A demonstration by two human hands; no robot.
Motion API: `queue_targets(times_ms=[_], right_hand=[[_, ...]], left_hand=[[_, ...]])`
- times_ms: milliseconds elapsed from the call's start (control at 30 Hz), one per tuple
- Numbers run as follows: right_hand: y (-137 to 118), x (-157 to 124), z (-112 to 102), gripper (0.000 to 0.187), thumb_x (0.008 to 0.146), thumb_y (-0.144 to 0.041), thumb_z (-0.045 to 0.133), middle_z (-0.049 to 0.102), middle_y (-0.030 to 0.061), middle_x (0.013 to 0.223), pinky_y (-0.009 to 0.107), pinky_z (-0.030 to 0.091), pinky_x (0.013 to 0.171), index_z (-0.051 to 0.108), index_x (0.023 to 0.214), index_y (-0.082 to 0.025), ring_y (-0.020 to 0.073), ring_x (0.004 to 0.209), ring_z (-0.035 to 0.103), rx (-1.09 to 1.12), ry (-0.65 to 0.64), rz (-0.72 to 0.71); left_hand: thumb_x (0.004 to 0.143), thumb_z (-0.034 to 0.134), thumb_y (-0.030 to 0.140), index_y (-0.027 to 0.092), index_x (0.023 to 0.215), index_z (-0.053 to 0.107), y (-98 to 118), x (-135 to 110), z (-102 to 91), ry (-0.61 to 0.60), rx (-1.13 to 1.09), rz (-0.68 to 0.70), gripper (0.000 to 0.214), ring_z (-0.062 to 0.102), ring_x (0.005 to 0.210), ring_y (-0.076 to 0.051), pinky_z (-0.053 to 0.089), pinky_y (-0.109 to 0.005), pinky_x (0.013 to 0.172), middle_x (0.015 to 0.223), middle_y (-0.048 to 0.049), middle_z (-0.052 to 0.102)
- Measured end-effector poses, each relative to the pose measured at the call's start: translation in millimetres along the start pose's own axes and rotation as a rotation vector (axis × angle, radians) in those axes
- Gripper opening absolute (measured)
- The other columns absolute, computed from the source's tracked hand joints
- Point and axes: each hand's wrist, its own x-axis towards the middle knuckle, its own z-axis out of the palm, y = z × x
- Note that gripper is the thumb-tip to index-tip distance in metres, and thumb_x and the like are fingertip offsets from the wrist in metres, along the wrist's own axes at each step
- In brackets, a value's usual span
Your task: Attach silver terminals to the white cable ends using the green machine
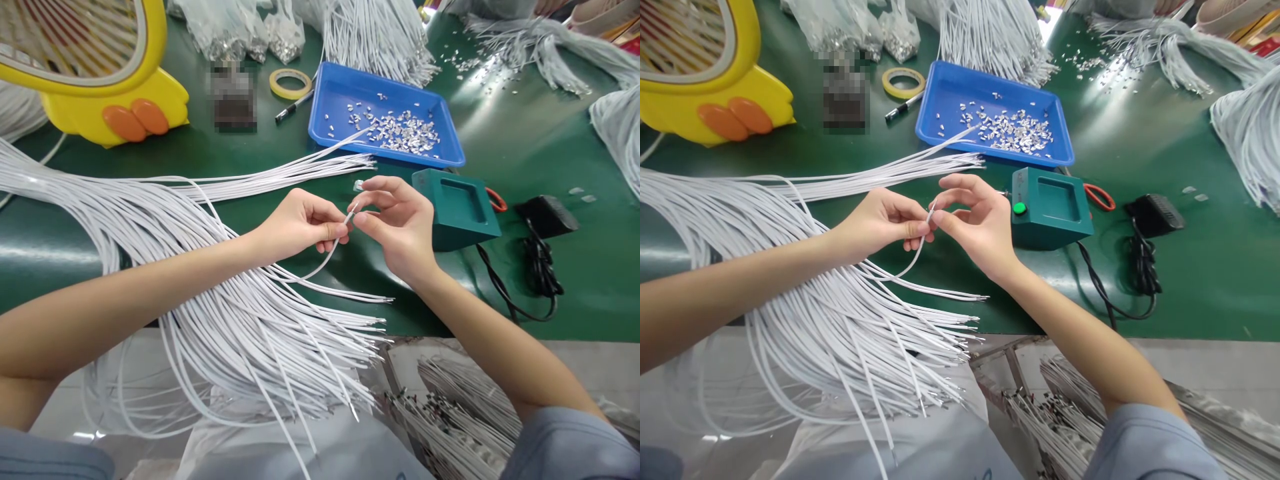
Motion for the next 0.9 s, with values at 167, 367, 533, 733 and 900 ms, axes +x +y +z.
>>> queue_targets(times_ms=[167, 367, 533, 733, 900], right_hand=[[0.1, 0.0, -0.1, 0.031, 0.071, -0.027, 0.081, 0.066, -0.0025, 0.072, 0.028, 0.056, 0.061, 0.064, 0.096, -0.023, 0.0132, 0.067, 0.064, -0.077, 0.028, 0.015], [-6.4, -0.6, 1.9, 0.038, 0.066, -0.033, 0.084, 0.062, -0.0024, 0.069, 0.028, 0.05, 0.059, 0.064, 0.097, -0.022, 0.0131, 0.065, 0.058, -0.029, 0.004, 0.183], [-10.6, 3.7, -0.8, 0.038, 0.061, -0.022, 0.083, 0.056, -0.0036, 0.067, 0.021, 0.038, 0.047, 0.063, 0.093, -0.018, 0.008, 0.057, 0.047, 0.378, -0.171, 0.707], [-4.0, 4.2, -3.7, 0.025, 0.077, -0.022, 0.07, 0.063, 0.0003, 0.082, 0.024, 0.047, 0.056, 0.065, 0.102, -0.021, 0.0117, 0.069, 0.056, 0.029, -0.027, 0.271], [5.8, 3.4, -8.9, 0.03, 0.082, -0.012, 0.065, 0.068, 0.0041, 0.095, 0.028, 0.051, 0.063, 0.063, 0.11, -0.023, 0.0167, 0.082, 0.06, -0.718, -0.013, -0.397]], left_hand=[[0.077, 0.07, 0.016, 0.008, 0.073, 0.071, -4.6, -2.1, 4.0, 0.005, 0.129, 0.082, 0.009, 0.06, 0.051, -0.009, 0.051, -0.02, 0.051, 0.063, -0.0052, 0.068], [0.086, 0.059, 0.014, 0.015, 0.08, 0.071, -22.7, -4.4, -5.6, 0.249, 0.853, 0.754, 0.013, 0.062, 0.062, -0.011, 0.048, -0.022, 0.057, 0.07, -0.003, 0.07], [0.09, 0.05, 0.012, 0.019, 0.083, 0.069, -27.7, 1.4, -17.5, 0.255, 1.096, 0.984, 0.021, 0.065, 0.077, -0.015, 0.05, -0.025, 0.067, 0.077, -0.0044, 0.071], [0.077, 0.067, 0.015, 0.013, 0.073, 0.072, -12.9, 2.7, -6.3, 0.23, 0.29, 0.309, 0.007, 0.057, 0.057, -0.009, 0.047, -0.021, 0.055, 0.066, -0.0029, 0.067], [0.076, 0.07, 0.013, 0.008, 0.071, 0.072, -2.4, 4.5, -10.3, 0.06, -0.267, -0.178, 0.007, 0.051, 0.047, -0.005, 0.037, -0.016, 0.044, 0.063, -0.0044, 0.066]])
